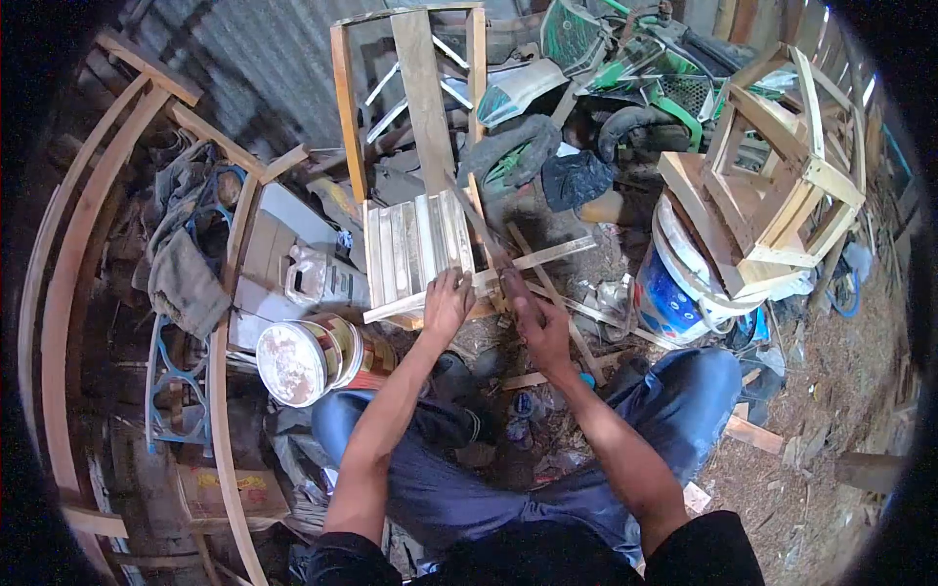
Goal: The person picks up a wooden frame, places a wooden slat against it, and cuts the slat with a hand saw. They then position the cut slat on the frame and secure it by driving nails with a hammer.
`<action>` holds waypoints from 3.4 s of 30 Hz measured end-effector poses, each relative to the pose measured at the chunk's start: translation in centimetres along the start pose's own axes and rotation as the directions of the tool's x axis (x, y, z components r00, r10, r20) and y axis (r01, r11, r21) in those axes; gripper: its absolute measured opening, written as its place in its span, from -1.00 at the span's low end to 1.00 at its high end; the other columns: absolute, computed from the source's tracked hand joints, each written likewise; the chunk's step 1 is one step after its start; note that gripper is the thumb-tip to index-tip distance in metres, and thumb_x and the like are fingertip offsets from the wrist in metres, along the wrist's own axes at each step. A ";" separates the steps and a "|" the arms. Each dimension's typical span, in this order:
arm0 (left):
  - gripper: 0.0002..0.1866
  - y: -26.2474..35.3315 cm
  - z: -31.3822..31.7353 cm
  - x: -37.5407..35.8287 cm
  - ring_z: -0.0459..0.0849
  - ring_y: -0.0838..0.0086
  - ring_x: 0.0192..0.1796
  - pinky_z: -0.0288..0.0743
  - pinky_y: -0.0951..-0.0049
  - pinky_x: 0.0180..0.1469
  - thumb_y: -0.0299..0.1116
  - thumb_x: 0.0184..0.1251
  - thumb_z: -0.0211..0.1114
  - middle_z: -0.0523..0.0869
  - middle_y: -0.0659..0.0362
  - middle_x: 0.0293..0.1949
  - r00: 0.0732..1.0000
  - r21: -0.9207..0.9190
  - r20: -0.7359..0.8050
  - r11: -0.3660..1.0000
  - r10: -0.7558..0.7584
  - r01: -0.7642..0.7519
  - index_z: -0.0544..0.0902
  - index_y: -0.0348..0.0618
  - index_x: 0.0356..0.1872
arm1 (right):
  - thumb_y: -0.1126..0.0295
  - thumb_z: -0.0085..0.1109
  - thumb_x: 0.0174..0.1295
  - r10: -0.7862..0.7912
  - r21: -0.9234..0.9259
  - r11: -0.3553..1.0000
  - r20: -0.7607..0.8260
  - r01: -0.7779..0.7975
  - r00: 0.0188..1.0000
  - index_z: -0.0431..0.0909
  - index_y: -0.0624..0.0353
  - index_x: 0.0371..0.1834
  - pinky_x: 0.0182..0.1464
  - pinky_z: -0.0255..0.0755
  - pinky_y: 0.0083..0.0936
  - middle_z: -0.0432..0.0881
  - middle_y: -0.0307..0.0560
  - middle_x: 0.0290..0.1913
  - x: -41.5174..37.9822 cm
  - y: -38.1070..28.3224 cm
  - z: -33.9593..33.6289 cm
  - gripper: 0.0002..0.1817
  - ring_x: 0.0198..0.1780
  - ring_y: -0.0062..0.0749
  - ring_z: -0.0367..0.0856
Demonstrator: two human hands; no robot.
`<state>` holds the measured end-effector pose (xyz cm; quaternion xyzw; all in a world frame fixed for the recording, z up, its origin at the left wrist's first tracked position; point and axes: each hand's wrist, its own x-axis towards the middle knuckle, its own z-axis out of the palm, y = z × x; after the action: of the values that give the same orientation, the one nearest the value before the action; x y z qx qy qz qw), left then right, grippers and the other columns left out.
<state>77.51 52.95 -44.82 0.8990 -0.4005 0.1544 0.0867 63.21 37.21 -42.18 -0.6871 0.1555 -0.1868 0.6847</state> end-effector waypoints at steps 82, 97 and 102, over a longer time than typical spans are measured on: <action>-0.87 -4.1 3.9 1.1 0.53 0.02 -0.12 0.39 0.09 -0.02 -0.37 0.05 0.33 0.59 0.01 -0.28 0.874 -0.455 -0.261 0.851 -0.409 0.263 0.65 -0.17 -0.39 | 0.07 -0.04 0.38 0.147 -0.643 0.761 0.042 -0.086 0.988 0.59 0.48 -0.34 -0.48 0.36 -0.17 0.55 0.28 -0.60 -1.5 -0.5 5.6 -0.45 -0.62 -0.19 0.51; -0.55 -5.3 4.4 -1.2 0.40 -0.07 0.18 0.26 0.05 0.29 -0.33 -0.01 0.39 0.52 -0.07 0.07 0.966 -0.400 -0.160 0.908 -0.205 0.127 0.59 -0.10 -0.01 | -0.06 -0.04 0.38 0.020 -0.508 0.861 -0.012 -0.023 1.000 0.46 0.47 -0.58 -0.49 0.25 -0.22 0.26 0.13 -0.74 -0.1 3.2 5.7 -0.33 -0.54 -0.54 0.26; -0.58 -5.1 4.2 -0.8 0.41 -0.08 0.17 0.27 0.02 0.28 -0.31 -0.05 0.43 0.54 -0.07 0.04 0.956 -0.447 -0.158 0.881 -0.246 0.153 0.63 -0.08 -0.07 | 0.06 -0.02 0.40 -0.016 -0.584 0.812 0.002 0.014 1.000 0.59 0.44 -0.34 -0.42 0.37 -0.17 0.44 0.43 -0.59 -6.7 0.2 2.8 -0.47 -0.44 -0.46 0.63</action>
<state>81.69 55.74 -49.20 0.8728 -0.3180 0.1467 0.3401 58.65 42.87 -42.63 -0.8649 0.2008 -0.1368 0.4392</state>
